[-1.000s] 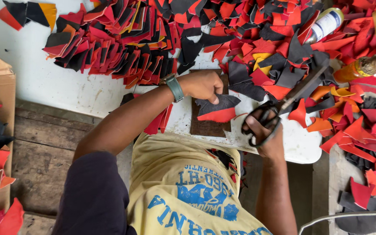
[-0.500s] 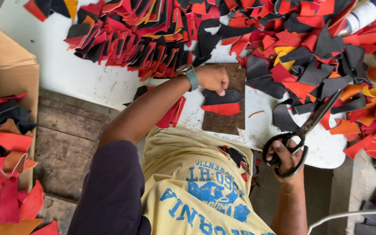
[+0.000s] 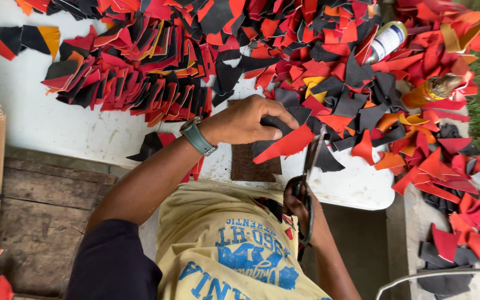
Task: The person cuts red, black, and orange fabric pieces using shears on a white table. They repeatedly pick up fabric, trim edges, and place the cut pieces into a cardboard box.
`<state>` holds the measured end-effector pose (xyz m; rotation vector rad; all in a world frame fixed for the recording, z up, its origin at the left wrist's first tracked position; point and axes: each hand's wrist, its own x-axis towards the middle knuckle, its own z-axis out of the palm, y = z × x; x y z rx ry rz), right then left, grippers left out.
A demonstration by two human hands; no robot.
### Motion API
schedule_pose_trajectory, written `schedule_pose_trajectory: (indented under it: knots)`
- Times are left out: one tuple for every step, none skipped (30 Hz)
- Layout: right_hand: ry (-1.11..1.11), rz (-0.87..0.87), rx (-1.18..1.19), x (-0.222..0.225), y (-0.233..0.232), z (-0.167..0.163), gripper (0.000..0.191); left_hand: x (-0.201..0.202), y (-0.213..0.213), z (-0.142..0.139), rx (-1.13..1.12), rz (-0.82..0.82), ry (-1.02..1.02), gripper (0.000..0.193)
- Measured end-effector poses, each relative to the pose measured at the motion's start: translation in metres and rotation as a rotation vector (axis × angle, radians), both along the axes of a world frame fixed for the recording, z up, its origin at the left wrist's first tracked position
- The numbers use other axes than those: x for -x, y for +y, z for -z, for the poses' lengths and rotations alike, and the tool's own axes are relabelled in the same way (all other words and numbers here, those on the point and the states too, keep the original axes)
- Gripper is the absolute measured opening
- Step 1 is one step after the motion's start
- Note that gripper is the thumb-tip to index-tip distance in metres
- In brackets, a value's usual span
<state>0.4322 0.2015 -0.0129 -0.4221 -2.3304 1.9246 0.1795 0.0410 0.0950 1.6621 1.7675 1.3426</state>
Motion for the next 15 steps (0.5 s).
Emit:
schedule_pose_trajectory:
  knots:
    - [-0.031, 0.007, -0.035, -0.001, -0.005, -0.003, 0.032, -0.005, -0.002, -0.001, 0.001, -0.005, 0.012, 0.034]
    - [-0.063, 0.014, -0.069, -0.002, -0.009, -0.006, 0.033, -0.009, -0.003, -0.001, -0.019, -0.009, 0.023, 0.034]
    - [-0.095, 0.020, -0.103, -0.002, -0.013, -0.009, 0.033, -0.013, -0.004, -0.001, -0.038, -0.013, 0.036, 0.034]
    - [-0.101, 0.033, -0.094, -0.001, -0.016, -0.010, 0.034, -0.014, -0.004, 0.000, -0.056, -0.019, 0.048, 0.034]
    - [-0.109, 0.045, -0.085, 0.000, -0.019, -0.011, 0.034, -0.016, -0.005, 0.002, -0.075, -0.025, 0.069, 0.036]
    - [-0.119, 0.057, -0.075, 0.001, -0.021, -0.012, 0.035, -0.017, -0.006, 0.004, -0.092, -0.031, 0.087, 0.037]
    - [-0.100, 0.045, -0.052, 0.002, -0.023, -0.012, 0.034, -0.019, -0.007, 0.007, -0.108, -0.037, 0.103, 0.039]
    - [-0.081, 0.033, -0.027, 0.003, -0.024, -0.010, 0.034, -0.019, -0.008, 0.010, -0.110, -0.051, 0.114, 0.039]
    - [-0.063, 0.021, -0.001, 0.005, -0.025, -0.009, 0.034, -0.020, -0.009, 0.013, -0.109, -0.065, 0.125, 0.039]
    - [-0.066, 0.024, -0.016, 0.005, -0.025, -0.007, 0.033, -0.020, -0.009, 0.016, -0.109, -0.079, 0.135, 0.039]
    - [-0.068, 0.027, -0.031, 0.005, -0.026, -0.004, 0.031, -0.020, -0.010, 0.018, -0.103, -0.070, 0.123, 0.039]
    - [-0.070, 0.031, -0.045, 0.006, -0.026, -0.002, 0.030, -0.019, -0.009, 0.021, -0.096, -0.060, 0.112, 0.039]
    - [-0.073, 0.037, -0.051, 0.006, -0.026, 0.001, 0.030, -0.019, -0.008, 0.023, -0.089, -0.050, 0.100, 0.040]
    - [-0.075, 0.042, -0.057, 0.006, -0.026, 0.003, 0.030, -0.019, -0.008, 0.025, -0.095, -0.058, 0.108, 0.040]
    - [-0.075, 0.047, -0.062, 0.006, -0.027, 0.006, 0.030, -0.019, -0.008, 0.026, -0.099, -0.065, 0.118, 0.040]
